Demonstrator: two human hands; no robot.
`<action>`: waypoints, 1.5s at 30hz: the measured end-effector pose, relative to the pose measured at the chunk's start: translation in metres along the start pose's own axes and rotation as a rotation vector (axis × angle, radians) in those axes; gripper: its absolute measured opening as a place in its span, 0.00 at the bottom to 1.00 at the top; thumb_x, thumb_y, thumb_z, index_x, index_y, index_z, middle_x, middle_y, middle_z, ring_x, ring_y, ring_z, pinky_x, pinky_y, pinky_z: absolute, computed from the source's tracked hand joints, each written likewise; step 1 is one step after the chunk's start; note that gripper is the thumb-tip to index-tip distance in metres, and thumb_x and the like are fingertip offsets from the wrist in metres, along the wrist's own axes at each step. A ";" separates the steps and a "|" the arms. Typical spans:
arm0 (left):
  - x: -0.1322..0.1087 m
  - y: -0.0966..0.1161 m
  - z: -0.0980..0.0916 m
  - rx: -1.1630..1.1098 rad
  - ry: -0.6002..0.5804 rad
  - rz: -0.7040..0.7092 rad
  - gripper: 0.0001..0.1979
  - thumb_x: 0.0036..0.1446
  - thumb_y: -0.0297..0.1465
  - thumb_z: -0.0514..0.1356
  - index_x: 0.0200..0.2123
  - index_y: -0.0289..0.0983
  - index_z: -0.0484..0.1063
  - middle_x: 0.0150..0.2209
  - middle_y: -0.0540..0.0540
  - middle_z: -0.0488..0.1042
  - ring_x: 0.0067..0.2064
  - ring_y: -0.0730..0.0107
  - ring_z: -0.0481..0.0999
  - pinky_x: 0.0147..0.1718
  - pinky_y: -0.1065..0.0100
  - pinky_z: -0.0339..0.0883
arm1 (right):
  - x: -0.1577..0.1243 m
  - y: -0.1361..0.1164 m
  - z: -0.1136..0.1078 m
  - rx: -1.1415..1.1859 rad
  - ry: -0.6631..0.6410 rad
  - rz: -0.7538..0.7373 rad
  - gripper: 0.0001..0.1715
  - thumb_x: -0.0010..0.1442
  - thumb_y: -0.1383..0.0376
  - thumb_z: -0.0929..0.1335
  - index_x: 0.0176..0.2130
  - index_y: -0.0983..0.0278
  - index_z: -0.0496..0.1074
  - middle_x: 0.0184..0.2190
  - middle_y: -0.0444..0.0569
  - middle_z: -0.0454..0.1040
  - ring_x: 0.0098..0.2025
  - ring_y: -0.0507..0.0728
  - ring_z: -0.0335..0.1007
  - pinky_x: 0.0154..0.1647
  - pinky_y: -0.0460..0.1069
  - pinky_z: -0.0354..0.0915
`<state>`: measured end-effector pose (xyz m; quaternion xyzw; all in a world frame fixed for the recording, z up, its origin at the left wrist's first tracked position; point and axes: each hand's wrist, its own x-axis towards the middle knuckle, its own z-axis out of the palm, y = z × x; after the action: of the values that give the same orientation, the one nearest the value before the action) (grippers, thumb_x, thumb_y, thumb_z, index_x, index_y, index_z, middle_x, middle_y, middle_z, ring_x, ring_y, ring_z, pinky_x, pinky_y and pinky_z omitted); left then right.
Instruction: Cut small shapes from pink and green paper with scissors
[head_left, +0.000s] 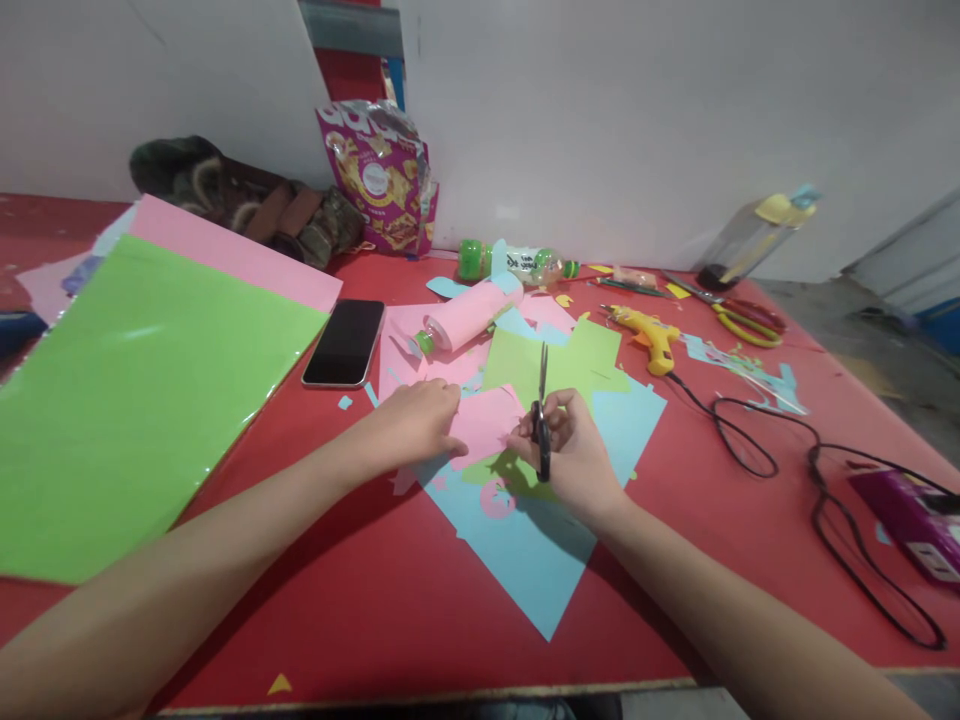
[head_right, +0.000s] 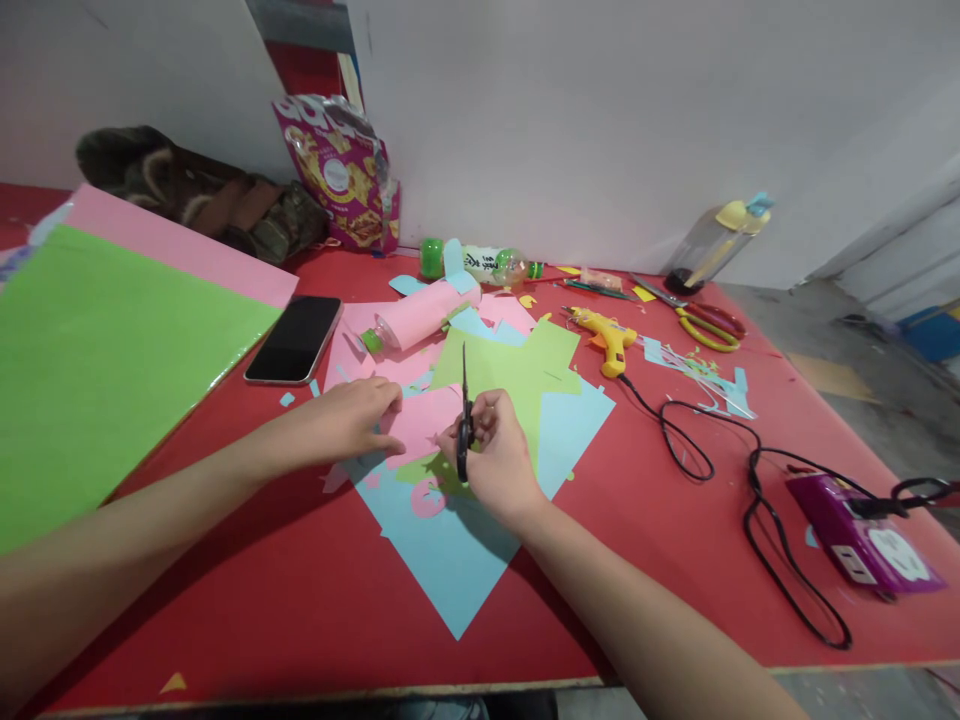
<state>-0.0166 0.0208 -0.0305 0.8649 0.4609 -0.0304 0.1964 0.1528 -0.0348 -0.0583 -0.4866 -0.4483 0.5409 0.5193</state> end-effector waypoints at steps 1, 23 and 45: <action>0.001 0.000 0.002 -0.025 -0.013 -0.019 0.15 0.44 0.40 0.57 0.30 0.34 0.64 0.33 0.41 0.69 0.34 0.60 0.68 0.26 0.68 0.55 | 0.000 0.000 0.000 0.005 -0.004 -0.004 0.25 0.38 0.71 0.72 0.28 0.59 0.52 0.20 0.35 0.64 0.24 0.49 0.63 0.26 0.46 0.59; 0.009 -0.004 0.015 -0.090 0.067 -0.006 0.23 0.42 0.43 0.57 0.37 0.33 0.60 0.38 0.40 0.65 0.40 0.58 0.64 0.32 0.66 0.59 | 0.004 0.003 -0.006 -0.135 0.035 -0.054 0.23 0.40 0.72 0.70 0.29 0.59 0.52 0.21 0.35 0.59 0.22 0.48 0.58 0.25 0.46 0.58; -0.008 0.021 0.001 0.333 0.311 -0.126 0.13 0.53 0.27 0.45 0.33 0.27 0.67 0.33 0.34 0.68 0.36 0.48 0.69 0.29 0.56 0.61 | 0.016 -0.004 -0.018 -0.148 0.190 -0.117 0.22 0.39 0.71 0.70 0.29 0.59 0.53 0.22 0.37 0.64 0.26 0.51 0.63 0.24 0.46 0.61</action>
<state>-0.0042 0.0034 -0.0232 0.8491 0.5274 0.0152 -0.0248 0.1710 -0.0187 -0.0578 -0.5455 -0.4634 0.4267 0.5529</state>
